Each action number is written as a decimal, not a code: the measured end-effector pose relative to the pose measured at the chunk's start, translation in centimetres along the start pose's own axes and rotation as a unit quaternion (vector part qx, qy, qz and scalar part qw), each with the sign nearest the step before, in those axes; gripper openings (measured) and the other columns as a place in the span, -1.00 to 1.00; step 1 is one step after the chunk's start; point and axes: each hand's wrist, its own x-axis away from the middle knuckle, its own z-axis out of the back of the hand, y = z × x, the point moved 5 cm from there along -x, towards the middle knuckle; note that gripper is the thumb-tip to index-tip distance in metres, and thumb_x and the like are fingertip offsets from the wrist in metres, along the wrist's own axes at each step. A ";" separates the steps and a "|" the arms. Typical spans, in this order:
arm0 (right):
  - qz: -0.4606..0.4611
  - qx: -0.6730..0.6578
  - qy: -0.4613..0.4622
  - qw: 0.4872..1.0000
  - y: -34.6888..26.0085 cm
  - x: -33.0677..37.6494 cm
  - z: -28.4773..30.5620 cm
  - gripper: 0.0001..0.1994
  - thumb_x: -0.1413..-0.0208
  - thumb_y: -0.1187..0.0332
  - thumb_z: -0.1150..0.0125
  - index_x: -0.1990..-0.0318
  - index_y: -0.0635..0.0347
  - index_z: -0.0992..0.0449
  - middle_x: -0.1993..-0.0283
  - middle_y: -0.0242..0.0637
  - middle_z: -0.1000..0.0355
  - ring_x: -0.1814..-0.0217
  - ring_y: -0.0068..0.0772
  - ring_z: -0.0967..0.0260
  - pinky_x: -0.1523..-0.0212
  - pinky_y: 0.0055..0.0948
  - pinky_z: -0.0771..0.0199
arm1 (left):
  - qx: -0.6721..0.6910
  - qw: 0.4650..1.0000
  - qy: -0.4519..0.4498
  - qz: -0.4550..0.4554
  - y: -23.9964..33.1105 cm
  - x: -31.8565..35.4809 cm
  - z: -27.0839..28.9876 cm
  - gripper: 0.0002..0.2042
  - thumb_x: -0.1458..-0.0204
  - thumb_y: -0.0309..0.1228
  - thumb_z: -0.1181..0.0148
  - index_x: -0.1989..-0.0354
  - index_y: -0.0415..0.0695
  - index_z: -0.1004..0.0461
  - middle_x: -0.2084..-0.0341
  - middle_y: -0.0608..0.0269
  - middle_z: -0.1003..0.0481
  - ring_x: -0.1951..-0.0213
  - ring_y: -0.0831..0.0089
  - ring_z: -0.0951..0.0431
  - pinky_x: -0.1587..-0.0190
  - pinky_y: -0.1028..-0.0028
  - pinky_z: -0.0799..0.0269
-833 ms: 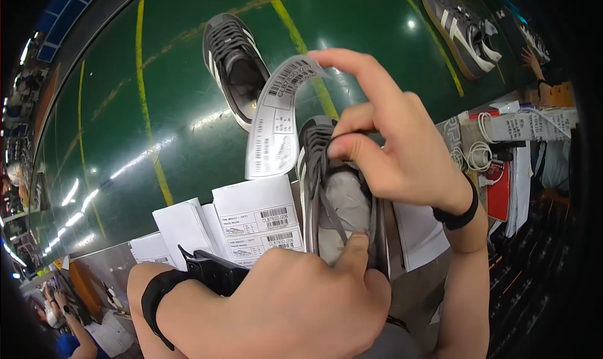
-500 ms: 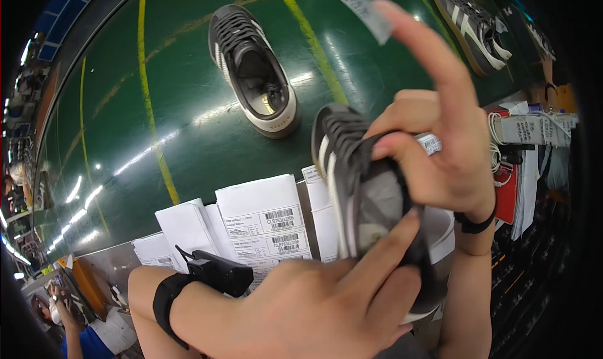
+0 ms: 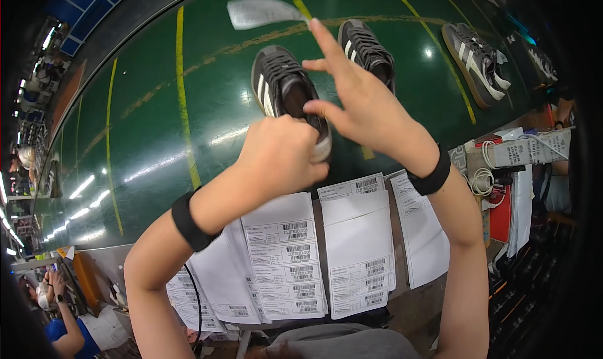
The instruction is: Checking shoe tags, scanning barcodes, and placing shoes on a conveyor belt.
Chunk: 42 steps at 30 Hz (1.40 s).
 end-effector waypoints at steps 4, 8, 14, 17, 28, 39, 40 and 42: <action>-0.021 -0.001 -0.074 0.997 -5.5 1.6 0.5 -0.10 0.18 0.57 -0.38 -0.39 0.36 -0.03 -0.18 0.03 -0.39 0.04 -0.04 -0.48 -0.02 -0.24 -0.48 | 0.081 0.990 -0.100 -0.062 5.8 6.0 5.3 -0.66 0.31 -0.22 -0.43 0.47 -0.23 -0.52 0.26 0.07 -0.58 0.49 0.08 -0.58 0.47 0.26 -0.50; -0.045 -0.029 -0.118 0.992 -9.3 2.9 1.9 -0.25 0.29 0.72 -0.25 -0.25 0.38 -0.28 -0.10 -0.01 -0.47 0.27 -0.14 -0.57 0.24 -0.35 -0.58 | 0.111 0.977 -0.162 -0.081 9.1 9.1 7.4 -0.70 0.30 -0.18 -0.41 0.60 -0.10 -0.45 0.23 0.14 -0.60 0.63 0.38 -0.54 0.62 0.44 -0.44; -0.125 -0.170 -0.075 0.975 -5.8 1.5 0.4 -0.28 0.21 0.72 -0.10 -0.27 0.29 -0.25 0.43 -0.23 -0.56 0.47 -0.49 -0.48 0.35 -0.58 -0.42 | 0.163 0.979 -0.080 -0.089 8.5 9.9 7.3 -0.81 0.25 -0.33 -0.30 0.52 -0.14 -0.44 0.35 0.12 -0.48 0.64 0.35 -0.53 0.67 0.33 -0.41; -0.226 -0.251 -0.093 0.937 -3.8 2.2 0.0 -0.31 0.08 0.68 -0.11 -0.32 0.31 -0.16 0.56 -0.39 -0.45 0.51 -0.73 -0.30 0.41 -0.68 -0.28 | 0.121 0.984 -0.105 -0.081 8.8 8.8 7.1 -0.77 0.30 -0.27 -0.33 0.66 -0.11 -0.41 0.37 0.15 -0.53 0.73 0.41 -0.48 0.73 0.40 -0.36; -0.158 -0.160 0.053 0.973 -4.2 3.1 4.2 -0.24 -0.02 0.28 -0.39 -0.36 0.25 -0.16 0.07 -0.25 -0.43 0.03 -0.52 -0.35 0.01 -0.48 -0.33 | 0.044 0.993 -0.107 -0.007 9.9 7.3 6.6 -0.75 0.45 -0.28 -0.40 0.64 -0.11 -0.47 0.18 0.14 -0.58 0.60 0.46 -0.55 0.55 0.41 -0.46; -0.184 -0.275 0.145 0.932 -5.8 6.2 12.0 -0.61 -0.41 0.16 0.07 0.08 0.37 -0.52 0.19 -0.32 -0.51 0.11 -0.61 -0.36 0.00 -0.60 -0.30 | 0.035 0.994 -0.073 -0.072 6.0 6.8 3.7 -0.66 0.12 -0.44 -0.35 0.14 -0.28 -0.50 -0.03 -0.24 -0.43 0.31 -0.07 -0.59 0.27 0.22 -0.56; -0.190 -0.285 0.159 0.926 -5.8 6.4 12.0 -0.68 -0.38 0.23 0.01 0.07 0.37 -0.50 0.19 -0.34 -0.49 0.11 -0.64 -0.34 0.00 -0.61 -0.29 | 0.106 0.984 -0.039 -0.140 6.8 7.8 4.4 -0.68 0.11 -0.45 -0.34 0.14 -0.26 -0.52 0.02 -0.20 -0.47 0.33 0.00 -0.60 0.29 0.25 -0.55; -0.182 -0.324 0.187 0.909 -4.3 7.0 11.7 -0.71 -0.37 0.26 0.00 0.05 0.37 -0.46 0.10 -0.25 -0.47 0.00 -0.54 -0.35 -0.10 -0.51 -0.28 | 0.168 0.965 -0.002 -0.201 7.8 10.1 6.3 -0.69 0.10 -0.46 -0.34 0.14 -0.24 -0.54 0.07 -0.15 -0.50 0.35 0.08 -0.60 0.31 0.28 -0.54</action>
